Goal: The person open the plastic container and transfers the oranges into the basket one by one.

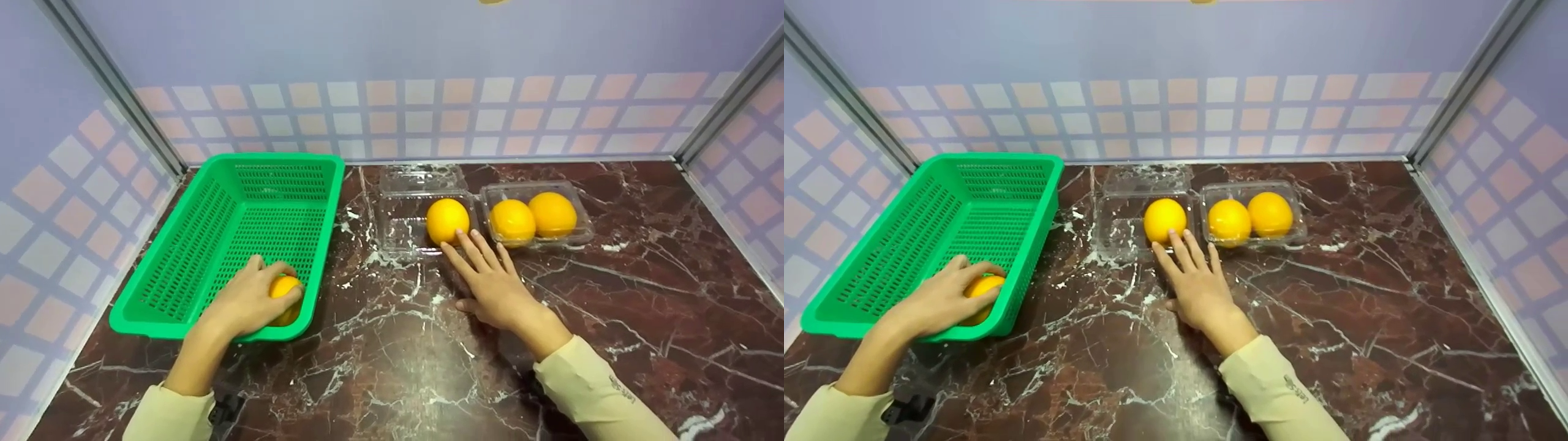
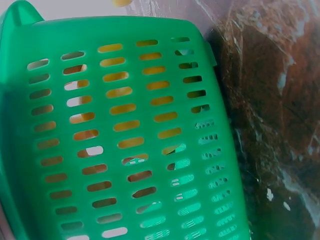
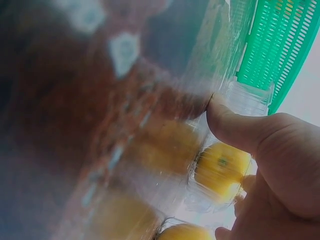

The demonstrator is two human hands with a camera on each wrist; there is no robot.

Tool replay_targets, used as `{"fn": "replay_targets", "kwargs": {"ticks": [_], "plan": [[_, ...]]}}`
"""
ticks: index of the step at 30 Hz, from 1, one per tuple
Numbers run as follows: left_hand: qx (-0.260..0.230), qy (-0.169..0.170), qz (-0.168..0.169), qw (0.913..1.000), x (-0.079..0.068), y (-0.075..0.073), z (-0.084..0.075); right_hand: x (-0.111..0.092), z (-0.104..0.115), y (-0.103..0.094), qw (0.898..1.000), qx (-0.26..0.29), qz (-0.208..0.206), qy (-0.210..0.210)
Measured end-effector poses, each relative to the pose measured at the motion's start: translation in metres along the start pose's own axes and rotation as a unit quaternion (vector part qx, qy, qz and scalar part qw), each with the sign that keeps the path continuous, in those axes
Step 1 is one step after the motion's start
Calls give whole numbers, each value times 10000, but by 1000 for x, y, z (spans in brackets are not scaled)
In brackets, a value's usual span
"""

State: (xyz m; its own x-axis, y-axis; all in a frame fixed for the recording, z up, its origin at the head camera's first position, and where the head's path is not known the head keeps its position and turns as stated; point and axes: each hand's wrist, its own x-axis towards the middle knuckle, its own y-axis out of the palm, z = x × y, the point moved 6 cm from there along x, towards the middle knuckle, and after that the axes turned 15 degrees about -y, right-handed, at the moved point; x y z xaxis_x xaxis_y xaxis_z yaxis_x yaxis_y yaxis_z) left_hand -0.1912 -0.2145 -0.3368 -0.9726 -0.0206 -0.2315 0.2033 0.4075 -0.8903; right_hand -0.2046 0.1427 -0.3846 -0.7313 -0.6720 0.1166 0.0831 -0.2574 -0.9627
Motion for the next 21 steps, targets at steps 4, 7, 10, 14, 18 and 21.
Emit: {"fn": "replay_targets", "kwargs": {"ticks": [4,7,10,14,18,21], "plan": [[20,-20,2,10000,1,1,0,2,-1,0,10000,-41,40,44],[33,-37,31,10000,1,3,-2,0,-2,1,9999,-48,114,108],[44,-55,-12,10000,1,3,-3,0,-3,2,9998,-18,163,151],[-8,-81,-22,10000,1,4,-3,-1,-4,2,9996,-3,188,188],[-91,-125,-26,9999,0,2,-2,1,-4,3,9996,-4,212,209],[-102,-166,-96,9998,-1,0,1,3,-3,3,9995,23,257,203]]}}
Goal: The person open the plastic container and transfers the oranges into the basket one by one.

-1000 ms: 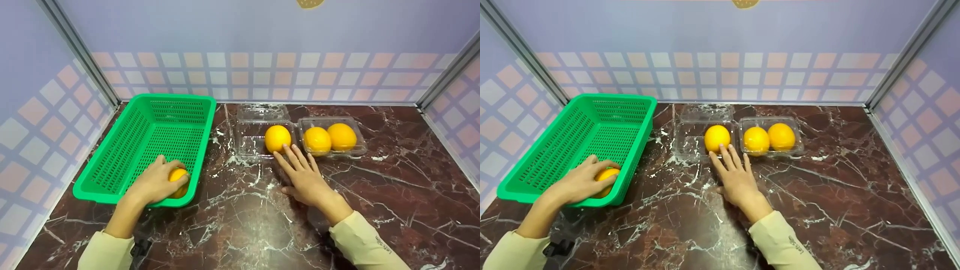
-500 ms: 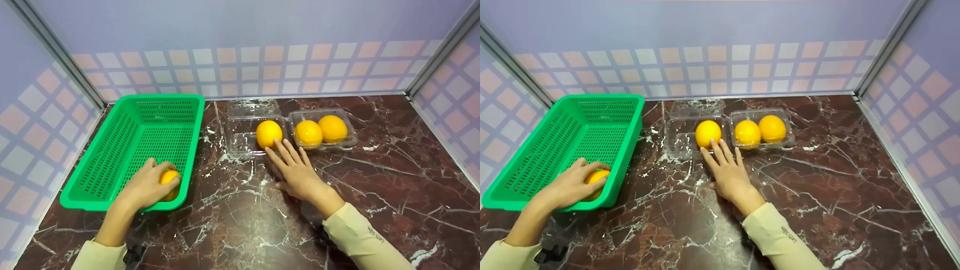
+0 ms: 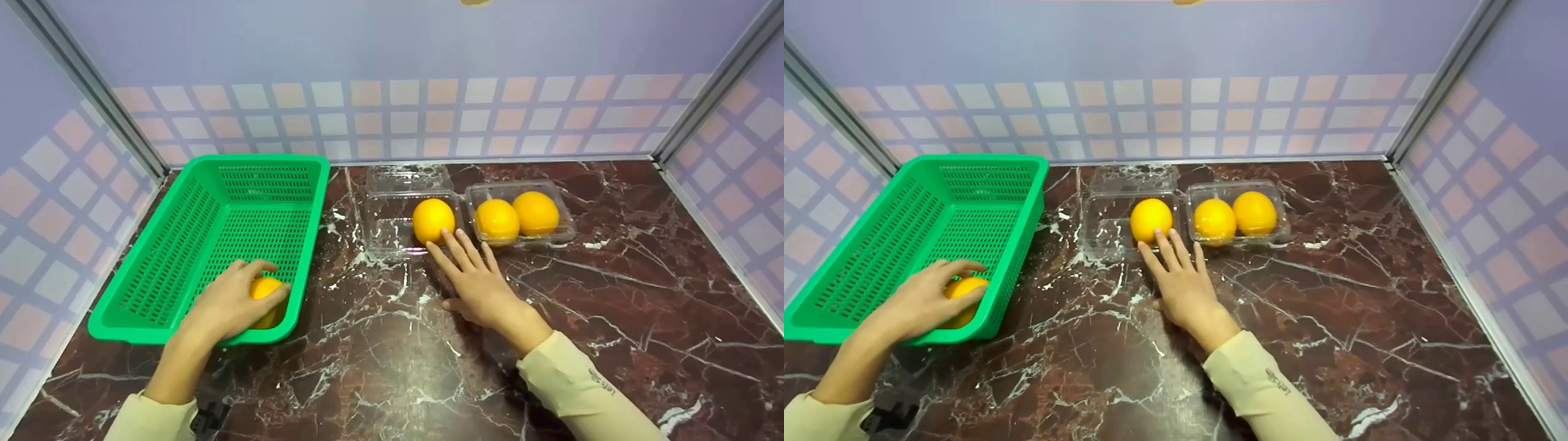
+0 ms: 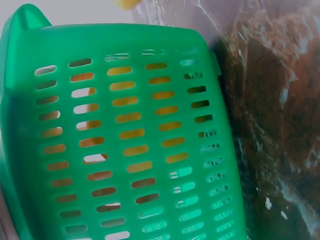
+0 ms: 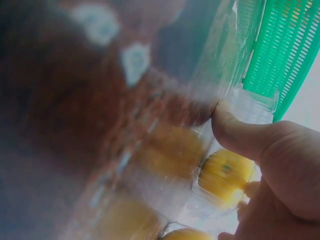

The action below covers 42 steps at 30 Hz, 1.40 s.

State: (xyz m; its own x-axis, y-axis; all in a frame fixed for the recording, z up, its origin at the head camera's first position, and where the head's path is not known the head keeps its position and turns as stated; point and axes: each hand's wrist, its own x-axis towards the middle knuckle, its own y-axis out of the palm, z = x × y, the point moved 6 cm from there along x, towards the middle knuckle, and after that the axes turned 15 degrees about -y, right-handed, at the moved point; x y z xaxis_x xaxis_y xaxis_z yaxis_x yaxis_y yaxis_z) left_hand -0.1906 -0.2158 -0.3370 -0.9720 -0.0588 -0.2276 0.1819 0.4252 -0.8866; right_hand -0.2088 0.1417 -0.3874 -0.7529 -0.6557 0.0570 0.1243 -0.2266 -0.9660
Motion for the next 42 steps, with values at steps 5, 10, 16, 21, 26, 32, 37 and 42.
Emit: {"fn": "replay_targets", "kwargs": {"ticks": [5,10,16,21,26,32,37,42], "plan": [[-44,-97,-74,9999,0,-1,8,4,3,2,10000,23,81,-33],[-216,-182,-201,9994,2,-3,5,3,1,1,10000,-7,69,-25],[-155,-73,-331,9993,2,-2,-6,-3,-2,-1,10000,5,30,9],[-86,5,-453,9989,1,-3,-9,-3,-1,-1,10000,49,23,-11],[-166,182,-732,9970,-2,-6,-9,-1,-1,0,10000,35,24,-20],[-133,192,-1071,9940,-8,-11,-9,2,2,2,10000,20,37,-88],[-455,506,-1545,9856,-16,-16,-29,1,0,2,9999,-71,76,31],[-615,1001,-1760,9774,-28,-12,-75,-2,-1,1,9999,-64,77,69]]}}
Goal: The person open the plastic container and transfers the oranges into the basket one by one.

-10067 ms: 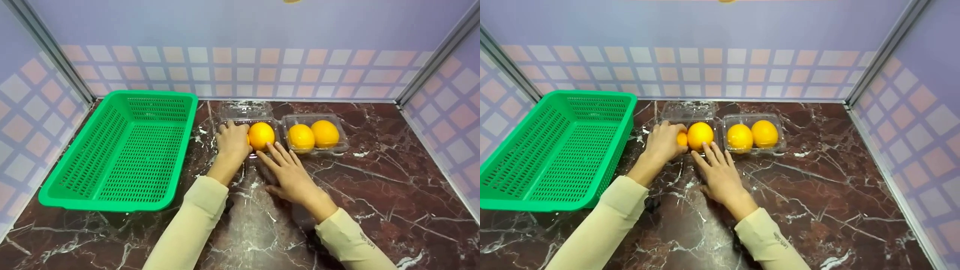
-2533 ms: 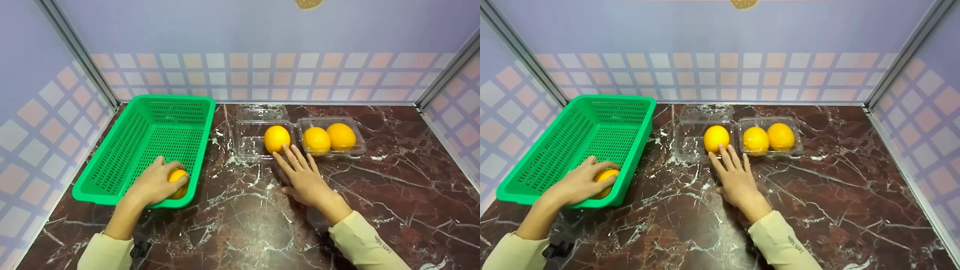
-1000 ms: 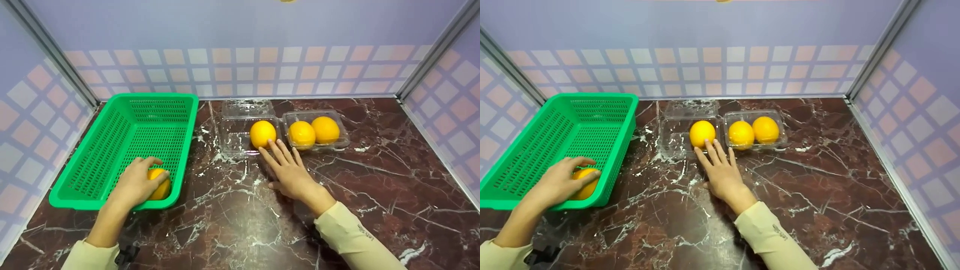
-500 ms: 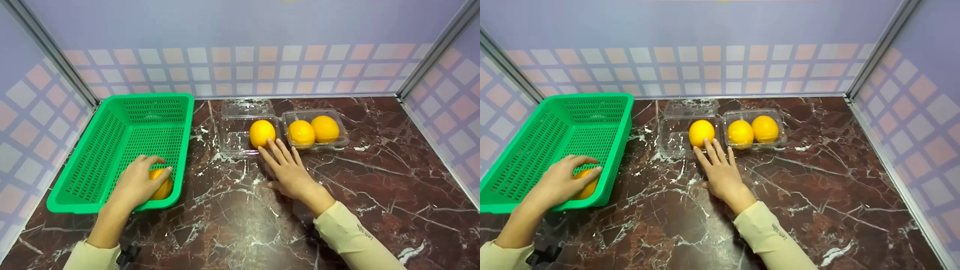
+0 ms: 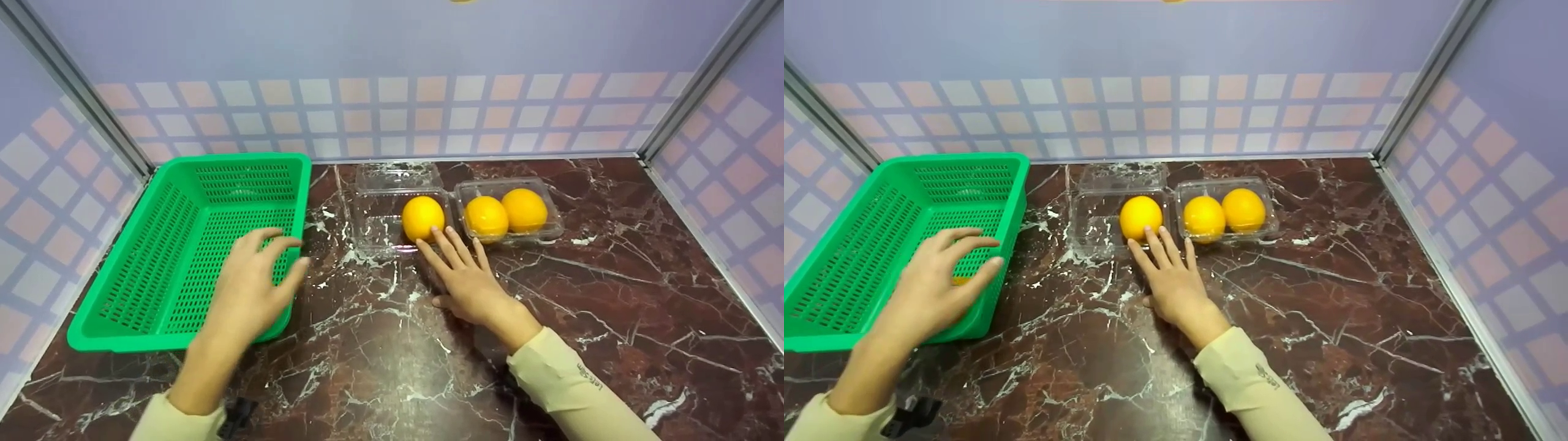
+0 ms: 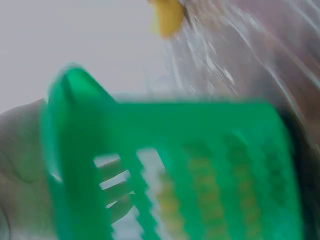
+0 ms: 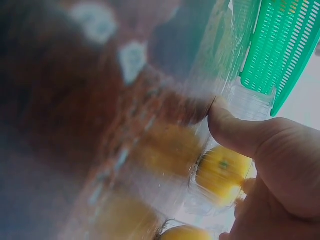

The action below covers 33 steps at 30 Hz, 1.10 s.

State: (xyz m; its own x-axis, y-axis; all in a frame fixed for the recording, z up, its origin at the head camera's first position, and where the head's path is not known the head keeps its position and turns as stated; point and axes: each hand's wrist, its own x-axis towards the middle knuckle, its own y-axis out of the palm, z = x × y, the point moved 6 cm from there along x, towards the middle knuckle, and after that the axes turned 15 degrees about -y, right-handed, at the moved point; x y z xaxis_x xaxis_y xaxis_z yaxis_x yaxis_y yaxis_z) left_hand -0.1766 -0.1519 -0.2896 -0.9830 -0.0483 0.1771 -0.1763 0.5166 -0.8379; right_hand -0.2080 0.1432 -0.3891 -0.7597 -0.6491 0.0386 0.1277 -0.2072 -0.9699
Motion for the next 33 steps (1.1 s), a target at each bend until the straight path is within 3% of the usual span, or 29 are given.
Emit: {"fn": "replay_targets", "kwargs": {"ticks": [7,13,18,24,33], "plan": [[-137,666,63,9977,-4,19,-65,-3,-3,1,10000,26,-39,19],[50,739,413,9964,0,46,-101,-3,-4,2,9999,-154,11,27],[129,759,561,9954,10,65,-116,0,0,0,9997,-239,26,-19],[117,697,891,9935,35,90,-130,-3,-3,-5,9996,-273,57,87],[193,507,960,9939,58,115,-136,-1,-2,0,9993,-307,171,151]]}}
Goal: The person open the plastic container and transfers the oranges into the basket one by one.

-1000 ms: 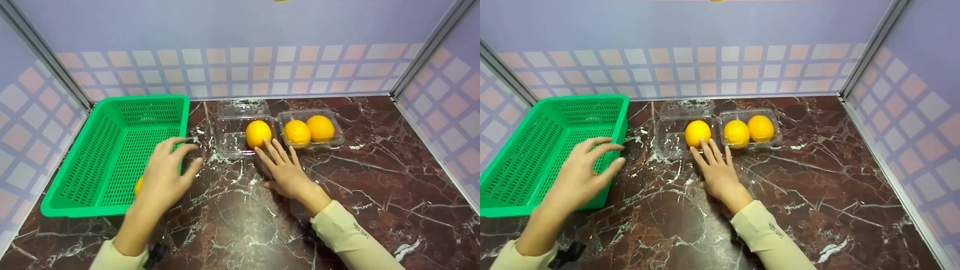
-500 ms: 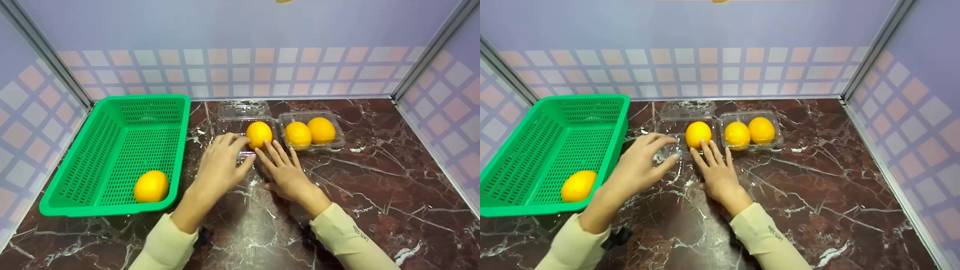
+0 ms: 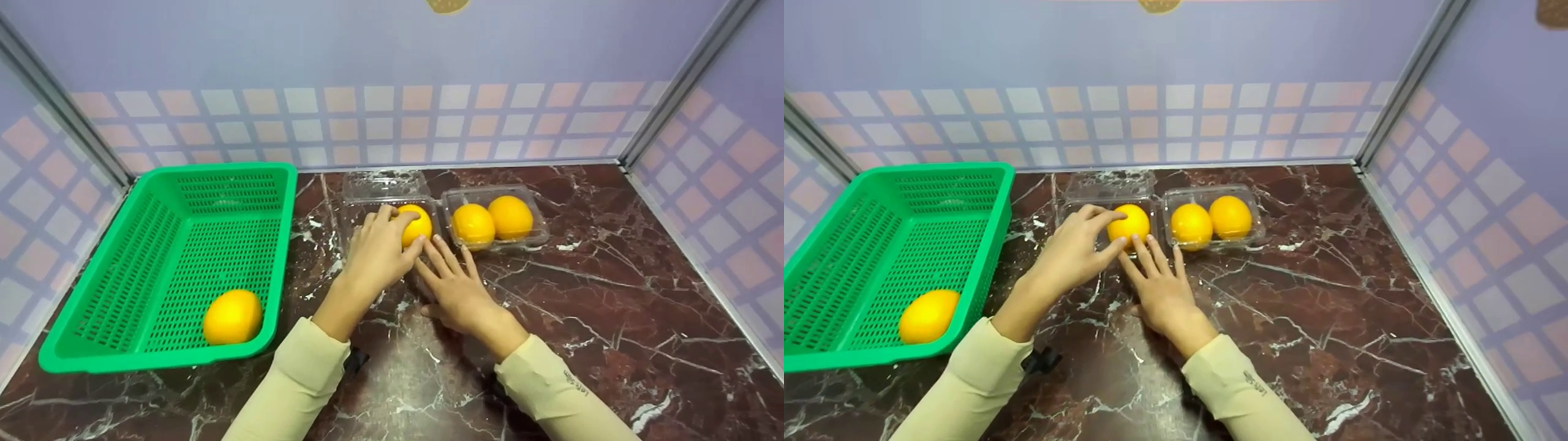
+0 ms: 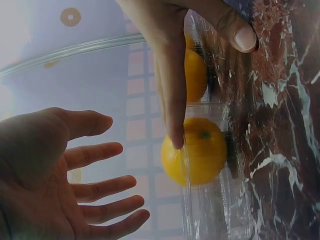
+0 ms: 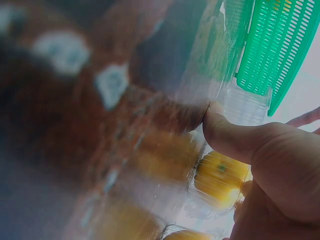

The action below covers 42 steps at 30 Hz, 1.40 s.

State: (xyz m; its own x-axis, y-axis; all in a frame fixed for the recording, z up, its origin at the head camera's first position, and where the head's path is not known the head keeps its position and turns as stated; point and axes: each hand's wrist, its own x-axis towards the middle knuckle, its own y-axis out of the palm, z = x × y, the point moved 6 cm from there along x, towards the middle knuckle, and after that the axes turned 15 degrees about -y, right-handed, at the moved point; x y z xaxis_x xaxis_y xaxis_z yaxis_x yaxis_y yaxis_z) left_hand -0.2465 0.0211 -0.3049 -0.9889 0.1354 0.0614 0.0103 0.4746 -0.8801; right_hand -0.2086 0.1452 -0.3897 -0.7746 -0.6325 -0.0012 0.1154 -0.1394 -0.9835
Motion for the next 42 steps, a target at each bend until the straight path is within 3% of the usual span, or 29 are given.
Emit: {"fn": "replay_targets", "kwargs": {"ticks": [13,22,34,42], "plan": [[373,-232,430,9981,29,30,-11,-4,-4,2,9999,38,32,132],[390,-344,528,9973,38,50,-10,-1,-1,3,9996,73,159,209],[338,-564,425,9969,52,53,-10,2,3,4,9996,2,186,208],[-53,-510,467,9976,58,53,-5,2,1,3,9996,-171,141,168]]}}
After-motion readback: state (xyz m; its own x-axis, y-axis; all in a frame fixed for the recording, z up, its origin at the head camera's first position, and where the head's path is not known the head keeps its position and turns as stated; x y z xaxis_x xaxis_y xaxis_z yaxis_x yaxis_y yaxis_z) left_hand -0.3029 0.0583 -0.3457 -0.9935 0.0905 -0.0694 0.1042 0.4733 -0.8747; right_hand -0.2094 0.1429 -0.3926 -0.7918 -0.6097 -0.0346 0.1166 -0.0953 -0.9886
